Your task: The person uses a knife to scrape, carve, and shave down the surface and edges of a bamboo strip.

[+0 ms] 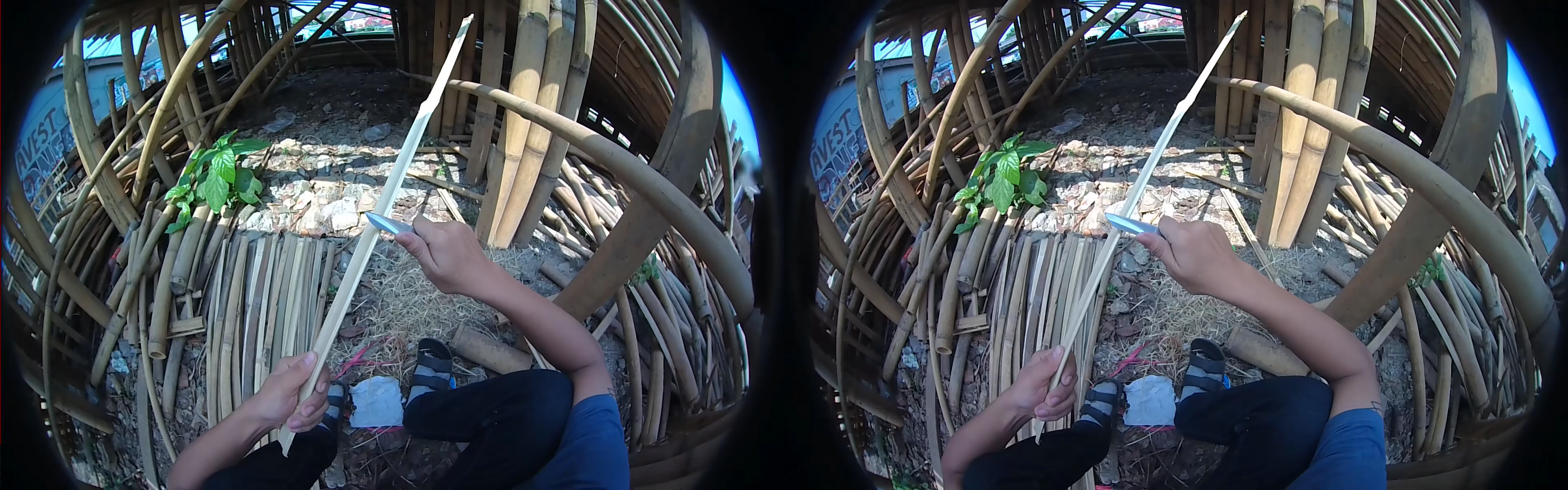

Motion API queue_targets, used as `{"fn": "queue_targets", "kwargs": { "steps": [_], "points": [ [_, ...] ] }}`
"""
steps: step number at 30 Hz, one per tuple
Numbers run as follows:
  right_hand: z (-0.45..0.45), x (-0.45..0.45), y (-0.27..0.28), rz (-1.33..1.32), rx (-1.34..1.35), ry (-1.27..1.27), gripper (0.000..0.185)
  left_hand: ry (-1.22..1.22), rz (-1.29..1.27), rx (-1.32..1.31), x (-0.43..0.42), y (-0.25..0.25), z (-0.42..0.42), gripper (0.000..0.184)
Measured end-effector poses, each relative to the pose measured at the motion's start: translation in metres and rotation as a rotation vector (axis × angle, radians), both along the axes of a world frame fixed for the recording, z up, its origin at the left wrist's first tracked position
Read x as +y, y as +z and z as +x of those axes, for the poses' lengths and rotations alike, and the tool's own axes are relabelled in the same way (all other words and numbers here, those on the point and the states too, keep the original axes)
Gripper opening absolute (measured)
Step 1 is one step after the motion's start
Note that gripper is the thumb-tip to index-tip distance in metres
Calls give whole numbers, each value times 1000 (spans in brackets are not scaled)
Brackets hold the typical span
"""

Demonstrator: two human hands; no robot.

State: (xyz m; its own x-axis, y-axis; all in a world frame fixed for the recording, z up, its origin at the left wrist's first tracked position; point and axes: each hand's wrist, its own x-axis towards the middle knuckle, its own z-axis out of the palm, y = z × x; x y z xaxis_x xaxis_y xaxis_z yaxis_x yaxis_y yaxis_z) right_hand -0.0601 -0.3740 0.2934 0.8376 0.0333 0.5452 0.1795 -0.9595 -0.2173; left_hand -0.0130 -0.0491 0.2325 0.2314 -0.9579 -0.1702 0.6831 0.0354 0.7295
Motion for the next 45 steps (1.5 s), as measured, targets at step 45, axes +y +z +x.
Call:
{"fn": "queue_targets", "kwargs": {
  "steps": [45],
  "points": [
    [33,-62,-78,-684,617,-287,16,708,305,-296,-8,-26,22,41]
  ]
}}
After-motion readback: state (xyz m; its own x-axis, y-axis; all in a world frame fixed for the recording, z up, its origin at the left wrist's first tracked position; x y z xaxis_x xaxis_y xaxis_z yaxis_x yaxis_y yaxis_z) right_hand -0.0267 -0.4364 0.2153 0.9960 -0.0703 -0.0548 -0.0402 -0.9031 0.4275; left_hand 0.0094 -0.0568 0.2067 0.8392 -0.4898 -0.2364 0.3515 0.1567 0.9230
